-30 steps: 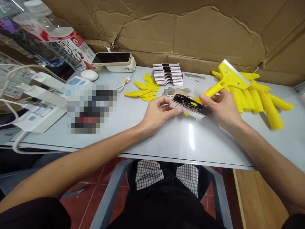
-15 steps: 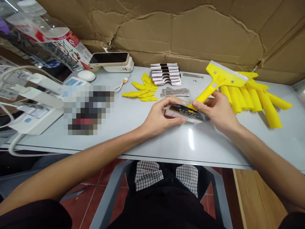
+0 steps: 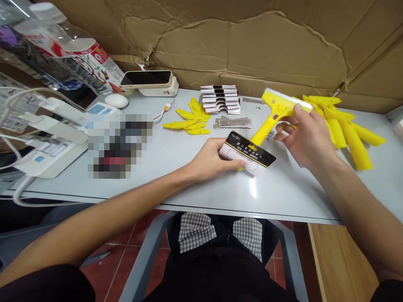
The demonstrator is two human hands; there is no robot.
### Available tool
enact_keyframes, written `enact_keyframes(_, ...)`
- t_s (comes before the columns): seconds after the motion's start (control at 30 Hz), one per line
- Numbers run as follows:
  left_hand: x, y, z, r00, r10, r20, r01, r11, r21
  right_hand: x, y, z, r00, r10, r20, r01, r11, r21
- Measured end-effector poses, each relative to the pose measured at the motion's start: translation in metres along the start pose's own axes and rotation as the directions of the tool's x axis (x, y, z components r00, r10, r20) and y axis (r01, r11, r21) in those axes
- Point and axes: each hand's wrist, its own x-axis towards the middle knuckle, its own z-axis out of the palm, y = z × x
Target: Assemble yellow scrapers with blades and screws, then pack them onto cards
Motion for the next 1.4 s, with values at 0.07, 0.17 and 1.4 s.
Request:
enact_keyframes(0.07,0.0,0.001,0.0,1.0,0.002,0.0,-0.002,1.0,0.004,0.007,-0.002,-0.008,0.999,-0.013,-0.037,0.014,1.0,0.016)
enact_keyframes(0.17,-0.002,0.003,0.0,1.0,0.016,0.009,-0.016,1.0,0.008,0.012,0.001,-0.013,0.999,-0.01,-0.05,0.009,1.0,-0.014)
enact_keyframes(1.4,0.051,0.007,0.002,0.953,0.03,-0.302,-0.157,0.899,-0.409,-0.038,0.022,0.024,0.872,0.364,0.328,-0.254,0.909,-0.331)
